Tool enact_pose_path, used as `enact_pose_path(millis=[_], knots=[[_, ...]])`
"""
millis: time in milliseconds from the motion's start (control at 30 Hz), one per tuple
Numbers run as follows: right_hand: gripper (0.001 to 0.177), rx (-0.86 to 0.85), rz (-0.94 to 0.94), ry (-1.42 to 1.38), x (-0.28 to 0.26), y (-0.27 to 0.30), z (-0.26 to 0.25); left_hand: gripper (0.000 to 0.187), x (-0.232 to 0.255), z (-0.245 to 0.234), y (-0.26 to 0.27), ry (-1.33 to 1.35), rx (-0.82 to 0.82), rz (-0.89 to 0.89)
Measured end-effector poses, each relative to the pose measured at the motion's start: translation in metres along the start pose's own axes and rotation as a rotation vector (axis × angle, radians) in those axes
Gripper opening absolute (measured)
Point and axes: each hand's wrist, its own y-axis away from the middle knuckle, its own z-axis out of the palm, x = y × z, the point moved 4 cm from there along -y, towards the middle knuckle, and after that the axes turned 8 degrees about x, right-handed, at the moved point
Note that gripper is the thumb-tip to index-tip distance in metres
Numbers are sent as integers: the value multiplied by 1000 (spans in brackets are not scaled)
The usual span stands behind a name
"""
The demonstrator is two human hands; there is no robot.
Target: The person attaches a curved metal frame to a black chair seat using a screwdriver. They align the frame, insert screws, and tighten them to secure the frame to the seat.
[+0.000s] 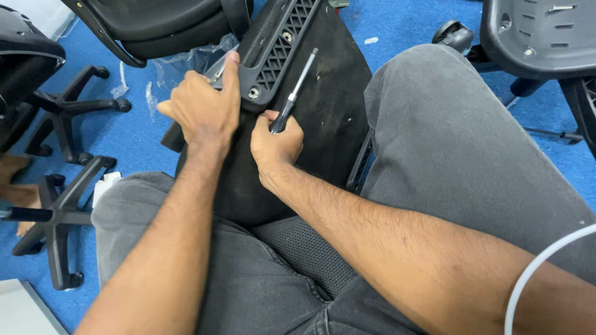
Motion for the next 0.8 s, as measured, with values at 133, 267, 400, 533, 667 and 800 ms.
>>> enact_pose_path(millis=[133, 267, 400, 533, 667, 800], knots=[[16, 54, 102, -51, 8, -5, -2, 78, -24, 6, -1, 86, 8, 88], [14, -19, 287, -233, 11, -27, 9, 74, -45, 14, -7, 52, 12, 110], [11, -331, 439, -573, 1, -52, 27, 72, -61, 19, -11, 49, 22, 164], [13, -594, 430, -533, -9, -51, 43, 69, -74, 19, -13, 54, 34, 187], [11, -752, 299, -396, -11, -41, 50, 68, -76, 22, -10, 79, -14, 120], [11, -761, 225, -268, -12, -35, 54, 67, -73, 18, -7, 81, -1, 112]])
